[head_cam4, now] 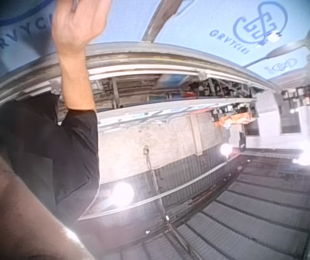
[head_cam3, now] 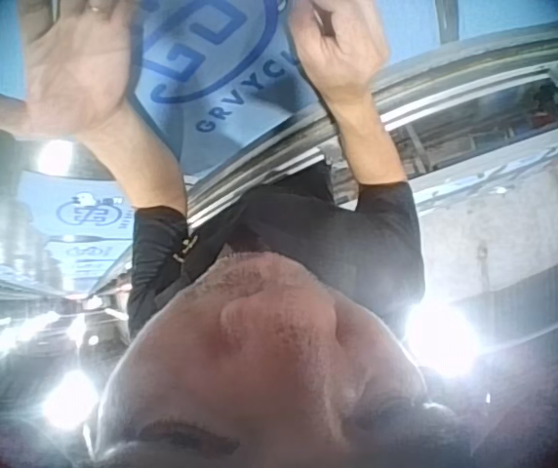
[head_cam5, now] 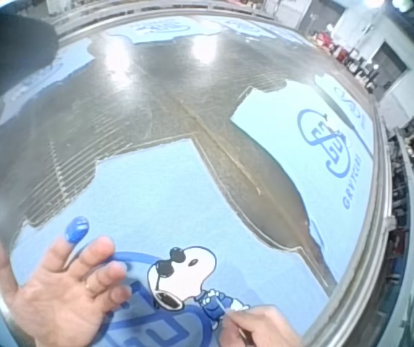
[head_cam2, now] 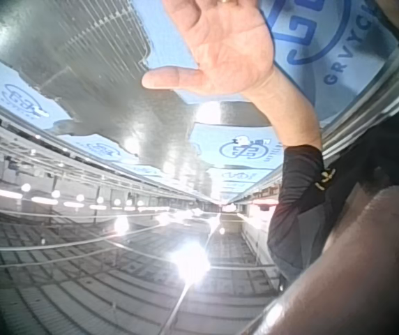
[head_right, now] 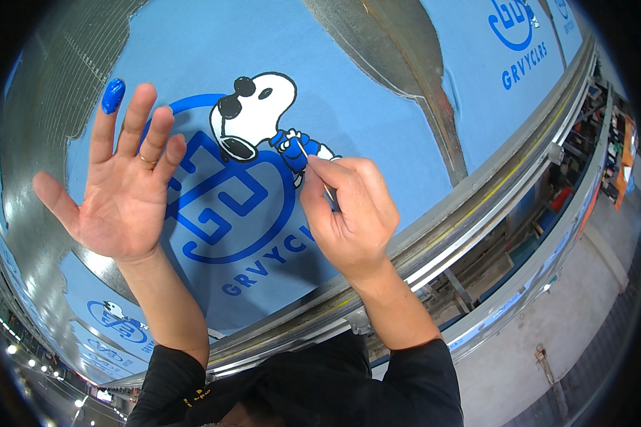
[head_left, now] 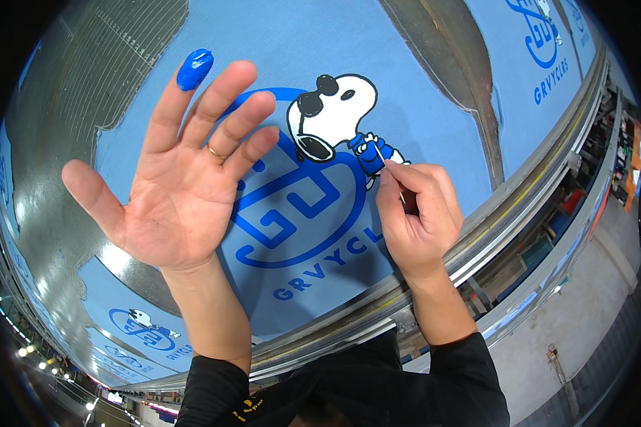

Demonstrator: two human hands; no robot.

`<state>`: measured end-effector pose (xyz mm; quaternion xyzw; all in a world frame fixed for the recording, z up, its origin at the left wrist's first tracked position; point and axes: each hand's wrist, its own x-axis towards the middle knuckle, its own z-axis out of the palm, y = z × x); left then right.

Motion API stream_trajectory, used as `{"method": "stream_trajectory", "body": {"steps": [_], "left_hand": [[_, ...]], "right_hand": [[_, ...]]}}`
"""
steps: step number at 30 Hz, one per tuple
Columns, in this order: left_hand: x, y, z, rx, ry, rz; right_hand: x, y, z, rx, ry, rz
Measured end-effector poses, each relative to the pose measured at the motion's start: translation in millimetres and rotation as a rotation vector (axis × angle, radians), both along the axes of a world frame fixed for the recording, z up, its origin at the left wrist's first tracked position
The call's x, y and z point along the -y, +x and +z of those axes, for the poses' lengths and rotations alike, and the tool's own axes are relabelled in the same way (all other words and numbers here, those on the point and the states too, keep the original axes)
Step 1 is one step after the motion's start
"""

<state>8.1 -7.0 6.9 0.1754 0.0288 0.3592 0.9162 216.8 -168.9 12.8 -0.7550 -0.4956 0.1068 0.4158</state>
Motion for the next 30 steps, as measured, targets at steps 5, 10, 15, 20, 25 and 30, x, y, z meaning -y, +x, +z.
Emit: {"method": "stream_trajectory", "body": {"steps": [5,10,15,20,25,30], "left_hand": [[0.4,0.6,0.9,-0.004,-0.007,-0.002],[1.1,1.3,2.7,-0.029,-0.015,0.004],[1.6,1.9,3.1,-0.027,-0.020,0.003],[2.1,1.9,1.9,-0.025,-0.014,0.004],[2.5,2.5,2.1,-0.027,-0.016,-0.004],[1.3,4.8,4.2,-0.059,0.024,-0.067]], "right_hand": [[-0.5,0.5,-0.2,-0.008,0.003,0.002],[0.0,0.6,-0.7,-0.017,0.002,0.000],[-0.7,0.8,-0.3,-0.017,0.007,0.014],[-1.3,0.0,0.5,-0.018,0.017,0.014],[1.2,0.4,2.3,-0.032,-0.022,-0.008],[2.7,1.6,1.3,-0.027,0.017,-0.013]]}}
